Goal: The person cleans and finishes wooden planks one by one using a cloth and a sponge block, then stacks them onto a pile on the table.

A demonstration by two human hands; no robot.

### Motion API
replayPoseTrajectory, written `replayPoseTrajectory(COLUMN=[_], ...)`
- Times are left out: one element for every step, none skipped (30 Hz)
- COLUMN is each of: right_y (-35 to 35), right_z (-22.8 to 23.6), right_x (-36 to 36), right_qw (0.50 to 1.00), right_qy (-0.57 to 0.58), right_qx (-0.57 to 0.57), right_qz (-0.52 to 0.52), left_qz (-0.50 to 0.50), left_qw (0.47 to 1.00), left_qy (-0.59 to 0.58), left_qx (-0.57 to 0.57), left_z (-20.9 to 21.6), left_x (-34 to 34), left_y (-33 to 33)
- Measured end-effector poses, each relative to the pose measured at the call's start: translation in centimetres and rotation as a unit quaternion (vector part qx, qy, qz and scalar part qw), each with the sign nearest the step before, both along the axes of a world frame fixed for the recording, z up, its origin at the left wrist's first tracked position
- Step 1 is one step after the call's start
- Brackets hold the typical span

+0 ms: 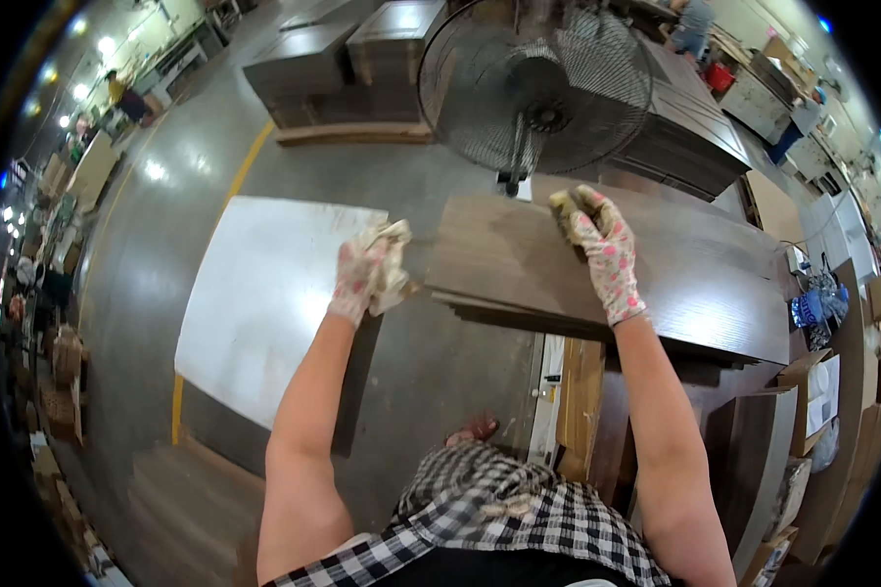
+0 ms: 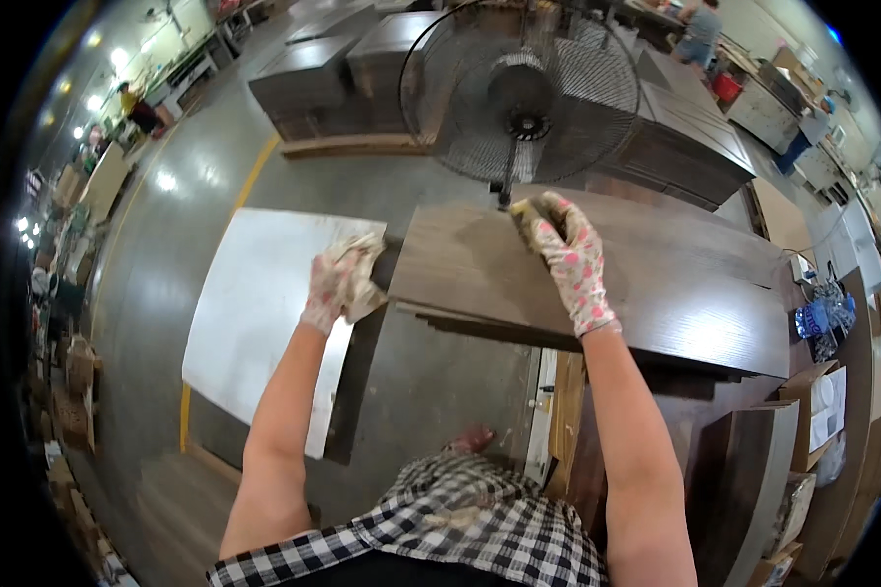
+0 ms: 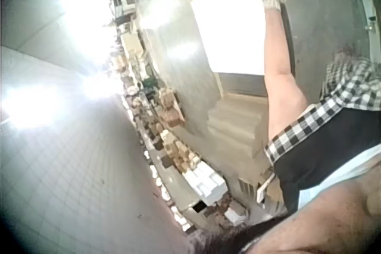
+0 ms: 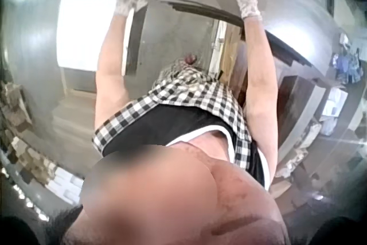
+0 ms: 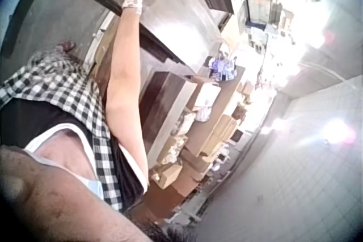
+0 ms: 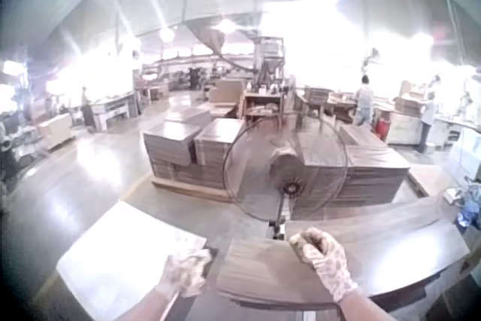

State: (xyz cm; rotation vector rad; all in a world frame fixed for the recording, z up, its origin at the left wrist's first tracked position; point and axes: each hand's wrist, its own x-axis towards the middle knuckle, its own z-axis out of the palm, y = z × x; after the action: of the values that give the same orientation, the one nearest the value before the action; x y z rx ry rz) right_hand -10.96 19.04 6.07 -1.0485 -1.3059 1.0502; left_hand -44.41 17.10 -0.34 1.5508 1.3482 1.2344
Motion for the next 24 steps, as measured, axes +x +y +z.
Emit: replayPoseTrajectory(right_y=[0.6, 0.3, -0.2, -0.6, -0.5, -0.4, -0.4, -0.4, -0.6, -0.6, -0.2, 0.5, 0.6, 0.0, -0.4, 0.0, 0.1, 0.2, 0.2, 0.1, 0.0, 0.2, 0.2, 0.1], right_z=[-0.7, 0.0, 0.3, 0.5, 0.9, 0.8, 0.8, 0.9, 0.9, 0.8, 0.9, 0.4, -0.2, 0.9, 0.9, 1.0, 1.0, 0.9, 1.0, 0.9, 0.9, 0.5, 0.2, 0.0], right_x=[0.7, 0.4, 0.2, 0.0, -0.1, 0.2, 0.4, 0.7, 0.8, 0.9, 0.7, 0.5, -0.1, -0.3, 0.4, 0.5, 0.4, 0.4, 0.7, 1.1, 1.4, 1.9, 1.6, 1.5], right_qw=[1.0, 0.997, 0.997, 0.999, 1.0, 1.0, 1.0, 1.0, 1.0, 1.0, 0.999, 0.998, 0.997, 1.0, 1.0, 0.999, 0.998, 0.994, 0.994, 0.988, 0.978, 0.975, 0.975, 0.978], right_qy=[-0.004, -0.077, -0.077, -0.037, 0.003, 0.001, -0.007, -0.016, -0.015, 0.013, 0.044, 0.056, 0.069, 0.021, 0.018, 0.044, 0.07, 0.107, 0.105, 0.155, 0.205, 0.22, 0.222, 0.206], right_qx=[-0.004, 0.001, -0.002, -0.006, -0.004, -0.003, -0.005, -0.007, -0.007, -0.005, 0.003, -0.001, -0.009, -0.012, -0.013, -0.006, 0.0, -0.004, 0.001, -0.014, -0.027, -0.007, -0.002, -0.007], right_qz=[-0.007, -0.028, -0.029, -0.017, -0.002, -0.005, -0.011, -0.02, -0.02, -0.009, 0.007, 0.013, 0.015, 0.011, -0.004, -0.003, 0.001, -0.008, -0.011, -0.015, -0.019, -0.02, -0.024, -0.031], left_qz=[0.072, 0.07, 0.035, -0.001, -0.033, -0.057, -0.075, -0.044, -0.044, -0.001, 0.047, 0.053, 0.054, 0.044, 0.091, 0.149, 0.089, 0.04, 0.145, 0.019, -0.056, -0.075, -0.073, -0.073], left_qw=[0.985, 0.985, 0.999, 0.99, 0.93, 0.992, 0.977, 0.992, 0.992, 0.993, 0.987, 0.998, 0.992, 0.993, 0.983, 0.966, 0.961, 0.964, 0.799, 0.913, 0.922, 0.902, 0.855, 0.848], left_qy=[-0.136, -0.136, -0.033, 0.07, 0.218, 0.015, -0.186, -0.109, -0.109, -0.053, 0.005, -0.019, -0.044, -0.045, -0.076, -0.101, -0.09, 0.028, 0.438, 0.183, 0.199, 0.296, 0.398, 0.423], left_qx=[-0.073, -0.076, 0.023, 0.121, 0.294, 0.113, -0.078, -0.05, -0.051, -0.104, -0.151, -0.019, 0.108, 0.103, 0.141, 0.185, 0.247, 0.26, 0.386, 0.364, 0.329, 0.304, 0.324, 0.311], left_z=[1.1, 0.9, 0.7, 0.5, 1.4, 2.0, 2.6, 2.7, 2.5, 2.1, 1.8, 0.2, -1.4, -0.5, 2.1, 4.4, 5.3, 5.8, 6.7, 8.2, 8.6, 9.8, 10.2, 9.1], left_x=[1.3, 1.5, 1.5, 1.6, 3.4, 5.8, 7.2, 6.6, 5.4, 3.8, 1.9, -0.7, -2.6, -1.9, 0.3, 1.9, 3.1, 4.4, 6.6, 9.5, 11.2, 13.4, 14.5, 14.6], left_y=[0.1, -0.2, -0.3, -0.5, -0.8, -1.1, -1.3, -1.3, -1.2, -0.6, 0.0, 0.2, -0.1, -0.7, -1.5, -2.1, -2.1, -2.6, -2.8, -3.2, -2.9, -3.3, -3.6, -3.0])
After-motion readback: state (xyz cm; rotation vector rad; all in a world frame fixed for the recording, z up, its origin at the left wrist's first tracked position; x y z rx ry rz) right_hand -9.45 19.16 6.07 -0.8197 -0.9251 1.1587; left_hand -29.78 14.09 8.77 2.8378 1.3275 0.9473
